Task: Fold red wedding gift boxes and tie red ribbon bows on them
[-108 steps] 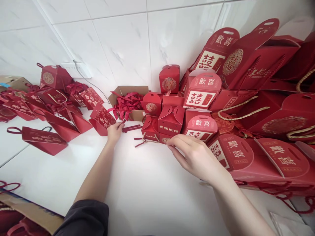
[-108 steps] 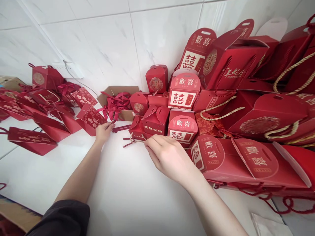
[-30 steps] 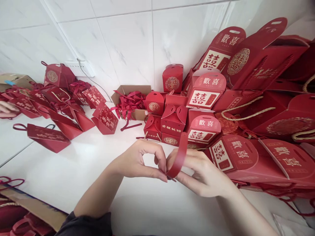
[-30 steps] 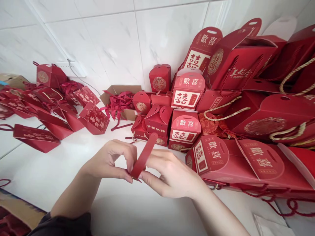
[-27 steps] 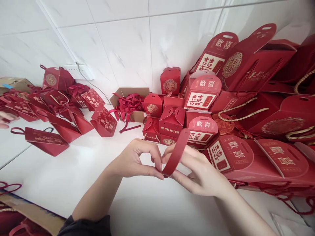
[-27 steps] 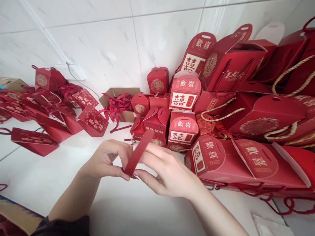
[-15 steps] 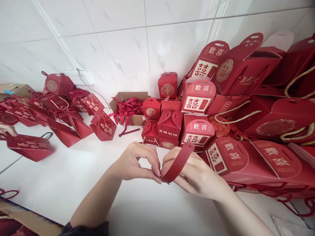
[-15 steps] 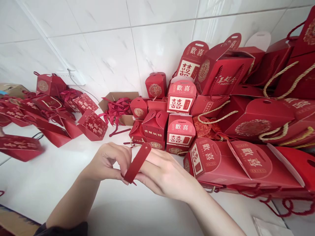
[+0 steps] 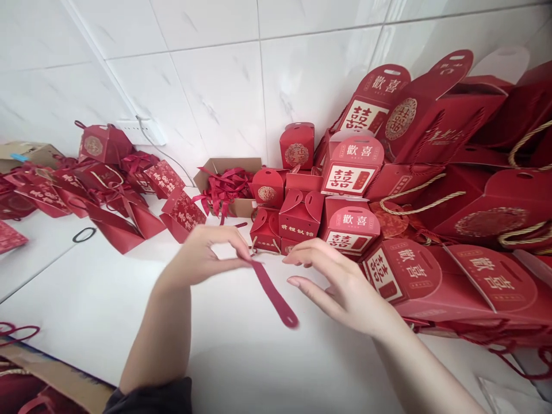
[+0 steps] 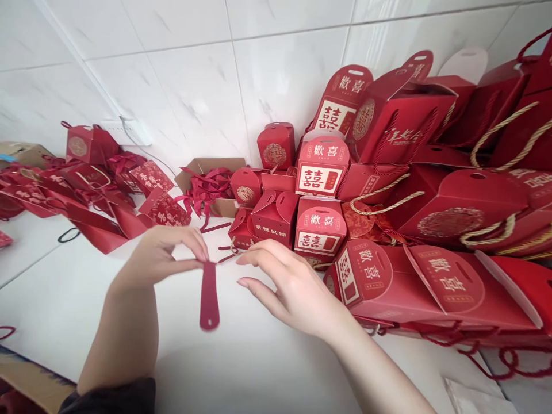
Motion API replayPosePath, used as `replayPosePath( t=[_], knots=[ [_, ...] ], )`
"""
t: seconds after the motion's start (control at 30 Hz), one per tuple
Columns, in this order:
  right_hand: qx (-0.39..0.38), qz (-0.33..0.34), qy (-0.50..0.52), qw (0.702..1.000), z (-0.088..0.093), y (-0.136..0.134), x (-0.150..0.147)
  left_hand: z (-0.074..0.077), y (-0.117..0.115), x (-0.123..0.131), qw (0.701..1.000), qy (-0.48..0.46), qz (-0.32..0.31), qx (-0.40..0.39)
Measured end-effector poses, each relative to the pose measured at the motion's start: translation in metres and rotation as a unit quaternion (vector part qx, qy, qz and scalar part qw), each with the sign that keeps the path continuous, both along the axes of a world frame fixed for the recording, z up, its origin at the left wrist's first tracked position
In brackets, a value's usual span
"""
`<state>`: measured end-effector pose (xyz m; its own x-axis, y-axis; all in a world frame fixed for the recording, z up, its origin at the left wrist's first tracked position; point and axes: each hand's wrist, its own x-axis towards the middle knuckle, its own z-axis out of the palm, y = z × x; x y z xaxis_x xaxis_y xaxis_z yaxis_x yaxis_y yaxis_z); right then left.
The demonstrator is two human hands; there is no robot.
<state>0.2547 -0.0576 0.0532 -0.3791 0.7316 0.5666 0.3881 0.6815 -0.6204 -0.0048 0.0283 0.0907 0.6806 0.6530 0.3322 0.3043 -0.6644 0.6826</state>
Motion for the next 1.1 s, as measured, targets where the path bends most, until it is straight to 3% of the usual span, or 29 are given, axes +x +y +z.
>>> replayPosePath(
  t=[0.1, 0.2, 0.33, 0.43, 0.63, 0.77, 0.9, 1.1],
  knots=[
    [0.008, -0.017, -0.026, 1.0, 0.006, -0.001, 0.01, -0.012, 0.033, -0.031, 0.965, 0.092, 0.244, 0.015],
    [0.017, -0.041, -0.057, 0.997, 0.007, -0.001, 0.016, -0.042, 0.071, -0.052, 0.894, 0.211, 0.394, -0.013],
    [0.029, -0.056, -0.104, 0.993, 0.007, 0.0, 0.018, -0.079, 0.101, -0.06, 0.867, 0.284, 0.408, -0.027],
    [0.038, -0.064, -0.128, 0.989, 0.009, -0.002, 0.021, -0.088, 0.103, -0.055, 0.854, 0.335, 0.395, -0.048],
    [0.068, -0.092, -0.115, 0.987, 0.019, -0.013, 0.03, -0.099, 0.089, -0.024, 0.892, 0.378, 0.234, -0.083],
    [0.088, -0.114, -0.118, 0.983, 0.023, -0.018, 0.037, -0.12, 0.091, -0.005, 0.897, 0.39, 0.196, -0.071],
    [0.111, -0.16, -0.112, 0.974, 0.031, -0.025, 0.05, -0.129, 0.101, -0.009, 0.888, 0.396, 0.231, -0.033],
    [0.166, -0.318, -0.092, 0.929, 0.048, -0.046, 0.073, -0.119, 0.107, -0.021, 0.853, 0.337, 0.395, 0.06]
  ],
)
